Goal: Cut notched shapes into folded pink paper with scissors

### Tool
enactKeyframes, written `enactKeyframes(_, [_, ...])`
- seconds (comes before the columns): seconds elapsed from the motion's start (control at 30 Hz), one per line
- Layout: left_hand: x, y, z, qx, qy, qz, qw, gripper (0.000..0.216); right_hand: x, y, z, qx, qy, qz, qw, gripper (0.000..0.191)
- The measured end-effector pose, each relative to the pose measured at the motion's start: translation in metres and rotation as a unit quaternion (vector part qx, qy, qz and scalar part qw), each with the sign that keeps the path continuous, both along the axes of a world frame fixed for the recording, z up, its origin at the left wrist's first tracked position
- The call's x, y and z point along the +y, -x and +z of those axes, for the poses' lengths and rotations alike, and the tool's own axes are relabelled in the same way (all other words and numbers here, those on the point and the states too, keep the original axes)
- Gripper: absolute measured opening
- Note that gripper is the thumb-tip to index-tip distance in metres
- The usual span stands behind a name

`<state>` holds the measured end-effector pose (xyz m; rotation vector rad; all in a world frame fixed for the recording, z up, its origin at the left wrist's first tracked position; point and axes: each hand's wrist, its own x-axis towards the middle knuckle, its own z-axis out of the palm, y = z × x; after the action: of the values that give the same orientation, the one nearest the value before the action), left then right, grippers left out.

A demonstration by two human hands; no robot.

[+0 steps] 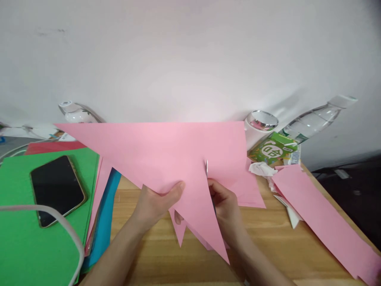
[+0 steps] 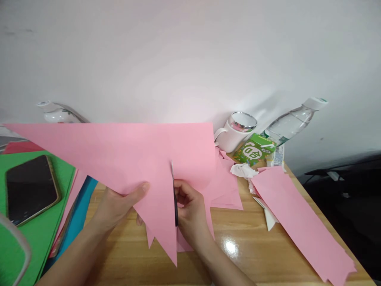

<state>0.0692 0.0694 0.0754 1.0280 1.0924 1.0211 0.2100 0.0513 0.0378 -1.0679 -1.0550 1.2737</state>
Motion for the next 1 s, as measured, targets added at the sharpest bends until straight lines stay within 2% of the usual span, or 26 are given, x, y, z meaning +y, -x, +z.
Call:
enactKeyframes(0.13, [0.0002,0.0008,0.0005,0.005,0.011,-0.006,1.0,0.026,0.001,-0.0008,-0.0007,0.005,-0.001,0.005,1.0,0.031])
enactKeyframes(0.27, [0.0009,0.0026,-0.0017,0.01,0.021,-0.041,0.999,0.027,0.0012,-0.0031,0.0027,0.0,-0.01,0.012,1.0,0.036])
enactKeyframes(1.0, [0.0015,0.0015,-0.0045,-0.003,0.021,-0.027,0.999,0.027,0.0015,-0.0022,0.0016,0.012,0.008,-0.012,1.0,0.027])
